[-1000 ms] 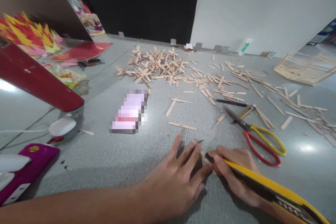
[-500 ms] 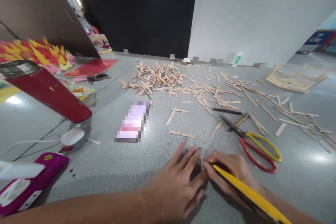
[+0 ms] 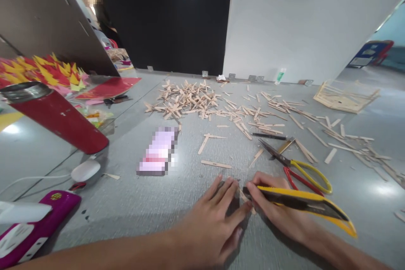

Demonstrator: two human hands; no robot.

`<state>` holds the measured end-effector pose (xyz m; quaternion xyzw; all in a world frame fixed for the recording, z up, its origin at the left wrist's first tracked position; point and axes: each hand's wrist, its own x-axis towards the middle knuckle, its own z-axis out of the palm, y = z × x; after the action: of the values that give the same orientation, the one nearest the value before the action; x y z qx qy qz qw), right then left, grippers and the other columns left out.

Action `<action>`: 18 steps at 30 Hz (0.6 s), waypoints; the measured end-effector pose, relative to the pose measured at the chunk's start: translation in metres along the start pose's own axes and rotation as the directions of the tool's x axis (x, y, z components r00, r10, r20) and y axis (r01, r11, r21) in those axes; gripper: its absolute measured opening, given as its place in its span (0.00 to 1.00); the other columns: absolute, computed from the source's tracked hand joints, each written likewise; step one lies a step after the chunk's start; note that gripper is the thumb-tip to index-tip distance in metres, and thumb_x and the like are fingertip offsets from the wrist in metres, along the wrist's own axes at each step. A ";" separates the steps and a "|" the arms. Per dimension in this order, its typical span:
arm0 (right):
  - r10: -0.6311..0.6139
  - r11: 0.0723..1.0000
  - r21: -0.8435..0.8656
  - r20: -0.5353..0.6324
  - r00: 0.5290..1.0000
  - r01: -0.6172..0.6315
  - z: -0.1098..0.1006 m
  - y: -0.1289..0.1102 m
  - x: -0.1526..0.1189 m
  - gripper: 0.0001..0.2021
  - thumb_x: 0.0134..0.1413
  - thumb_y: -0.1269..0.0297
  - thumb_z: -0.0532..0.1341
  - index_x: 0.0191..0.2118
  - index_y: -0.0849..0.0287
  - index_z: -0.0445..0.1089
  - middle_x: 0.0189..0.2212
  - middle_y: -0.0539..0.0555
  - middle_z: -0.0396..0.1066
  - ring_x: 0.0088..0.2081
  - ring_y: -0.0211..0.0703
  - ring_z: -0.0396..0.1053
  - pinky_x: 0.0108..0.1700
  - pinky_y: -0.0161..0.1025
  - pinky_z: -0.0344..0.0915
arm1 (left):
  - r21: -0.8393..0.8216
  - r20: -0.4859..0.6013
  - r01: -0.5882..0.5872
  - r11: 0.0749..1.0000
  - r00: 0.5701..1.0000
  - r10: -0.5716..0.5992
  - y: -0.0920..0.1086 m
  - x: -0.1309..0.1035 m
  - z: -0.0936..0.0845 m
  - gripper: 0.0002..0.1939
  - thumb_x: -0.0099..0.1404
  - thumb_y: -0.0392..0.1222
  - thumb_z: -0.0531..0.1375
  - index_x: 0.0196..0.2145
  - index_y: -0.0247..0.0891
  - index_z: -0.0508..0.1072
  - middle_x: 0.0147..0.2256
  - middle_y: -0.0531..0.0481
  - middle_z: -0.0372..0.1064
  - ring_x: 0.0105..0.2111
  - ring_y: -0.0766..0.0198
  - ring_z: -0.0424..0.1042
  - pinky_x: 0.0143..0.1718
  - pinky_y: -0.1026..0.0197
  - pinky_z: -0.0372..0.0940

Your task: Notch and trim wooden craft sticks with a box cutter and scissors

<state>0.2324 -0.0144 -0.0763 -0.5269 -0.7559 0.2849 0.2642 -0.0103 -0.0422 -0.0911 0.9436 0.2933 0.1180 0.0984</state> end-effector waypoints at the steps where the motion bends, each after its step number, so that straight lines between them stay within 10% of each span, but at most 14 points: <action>1: 0.000 1.000 0.004 0.005 1.000 0.000 0.000 0.001 0.001 0.18 0.73 0.53 0.60 0.29 0.52 0.66 0.24 0.45 0.69 0.29 0.42 0.68 0.35 0.41 0.63 | -0.010 -0.002 0.004 1.000 1.000 -0.004 0.000 0.000 0.000 0.30 0.81 0.45 0.52 0.76 0.36 0.56 0.74 0.24 0.55 0.76 0.36 0.52 0.76 0.33 0.50; 18: -0.031 0.999 -0.013 0.032 0.999 0.032 0.002 0.015 -0.002 0.14 0.74 0.54 0.62 0.34 0.50 0.69 0.28 0.44 0.72 0.31 0.41 0.68 0.35 0.40 0.62 | -0.026 -0.077 -0.022 0.999 0.997 0.020 0.002 0.001 -0.002 0.27 0.80 0.43 0.54 0.72 0.31 0.62 0.71 0.17 0.57 0.74 0.31 0.56 0.72 0.35 0.60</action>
<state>0.2413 -0.0124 -0.0888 -0.5121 -0.7701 0.2841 0.2532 -0.0094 -0.0430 -0.0888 0.9399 0.2855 0.1592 0.0983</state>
